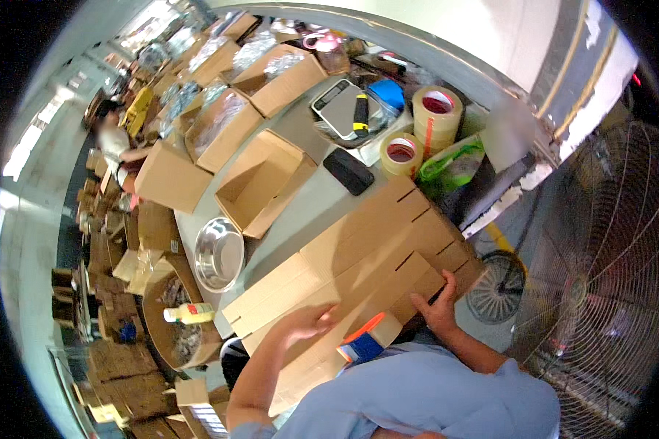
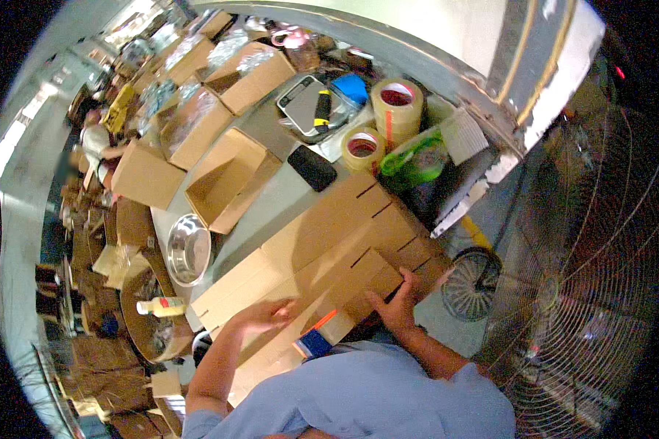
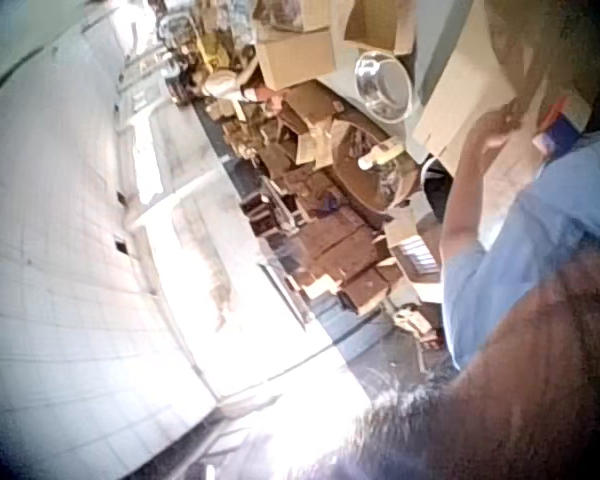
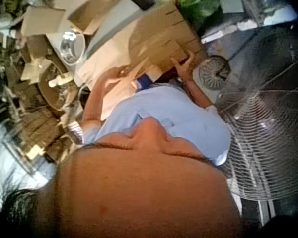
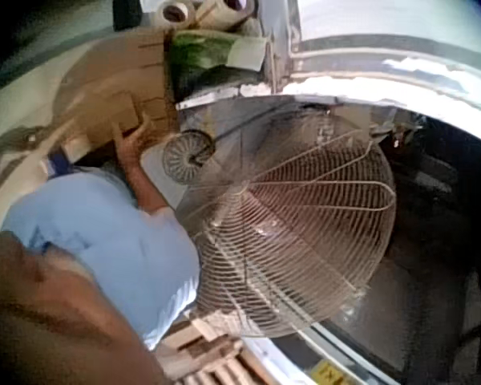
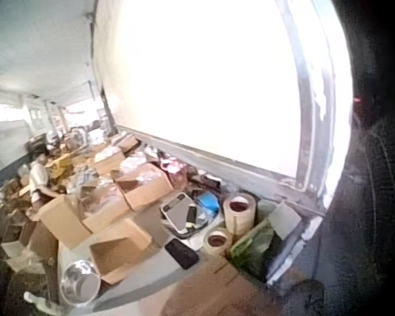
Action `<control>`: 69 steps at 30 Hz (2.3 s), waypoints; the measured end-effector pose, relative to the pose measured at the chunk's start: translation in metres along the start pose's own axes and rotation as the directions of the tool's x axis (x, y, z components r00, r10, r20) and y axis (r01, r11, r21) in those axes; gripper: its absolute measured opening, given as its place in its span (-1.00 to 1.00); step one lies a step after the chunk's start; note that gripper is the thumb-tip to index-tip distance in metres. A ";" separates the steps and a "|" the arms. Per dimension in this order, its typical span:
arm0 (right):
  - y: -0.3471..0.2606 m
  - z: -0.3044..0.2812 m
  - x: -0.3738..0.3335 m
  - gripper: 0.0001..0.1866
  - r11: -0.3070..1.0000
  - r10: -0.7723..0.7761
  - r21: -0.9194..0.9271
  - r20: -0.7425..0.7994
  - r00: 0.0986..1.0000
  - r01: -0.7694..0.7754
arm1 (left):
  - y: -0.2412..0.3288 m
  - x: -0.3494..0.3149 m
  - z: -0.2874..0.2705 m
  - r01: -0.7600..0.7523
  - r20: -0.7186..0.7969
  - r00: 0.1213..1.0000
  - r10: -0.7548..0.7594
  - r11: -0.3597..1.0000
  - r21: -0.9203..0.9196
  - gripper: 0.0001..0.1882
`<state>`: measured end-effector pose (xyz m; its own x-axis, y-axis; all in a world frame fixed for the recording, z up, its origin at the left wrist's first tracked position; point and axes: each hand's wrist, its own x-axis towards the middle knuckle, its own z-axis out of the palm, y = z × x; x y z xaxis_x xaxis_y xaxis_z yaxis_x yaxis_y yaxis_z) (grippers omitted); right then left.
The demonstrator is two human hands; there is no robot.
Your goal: The person packs various drawer hardware components into long cardboard boxes, including metal slides, screws in bags, and brackets, then seals the boxes with a tape dispenser and stacks them on a pallet.
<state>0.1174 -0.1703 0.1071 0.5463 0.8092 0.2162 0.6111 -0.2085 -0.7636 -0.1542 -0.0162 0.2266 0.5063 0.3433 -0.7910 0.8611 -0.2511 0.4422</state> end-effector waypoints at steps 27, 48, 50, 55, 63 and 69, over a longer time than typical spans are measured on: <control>-0.044 0.017 -0.004 -0.16 0.974 0.188 0.106 0.099 0.977 -0.199 | 0.061 0.156 0.009 -0.620 -0.317 0.737 0.598 0.784 0.037 -0.46; -0.065 -0.024 0.045 -0.45 0.997 0.016 -0.082 0.202 0.979 0.001 | 0.067 0.170 0.001 -0.658 -0.262 0.722 0.641 0.752 0.026 -0.65; -0.083 -0.024 0.053 -0.58 0.851 -0.384 0.494 0.355 0.852 0.178 | 0.057 0.177 0.012 -0.654 -0.264 0.754 0.601 0.656 -0.376 -0.72; -0.144 -0.023 0.064 -0.52 0.905 -0.413 0.354 0.865 0.285 0.236 | 0.074 0.164 0.005 -0.578 -0.217 0.816 0.536 0.745 -0.331 -0.77; -0.151 -0.058 0.163 -0.54 0.820 -0.572 0.543 0.770 0.282 0.181 | 0.061 0.164 0.010 -0.581 -0.244 0.813 0.528 0.761 -0.289 -0.62; -0.015 -0.057 0.235 -0.50 0.926 -0.292 0.171 0.889 0.353 0.336 | 0.083 0.143 0.007 -0.544 -0.327 0.832 0.449 0.776 -0.319 -0.53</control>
<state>0.2691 -0.0079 0.2041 -0.4948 0.8349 -0.2411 0.6514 0.1727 -0.7389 -0.0103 0.0053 0.1476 0.8229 0.4687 -0.3213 0.4078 -0.0933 0.9083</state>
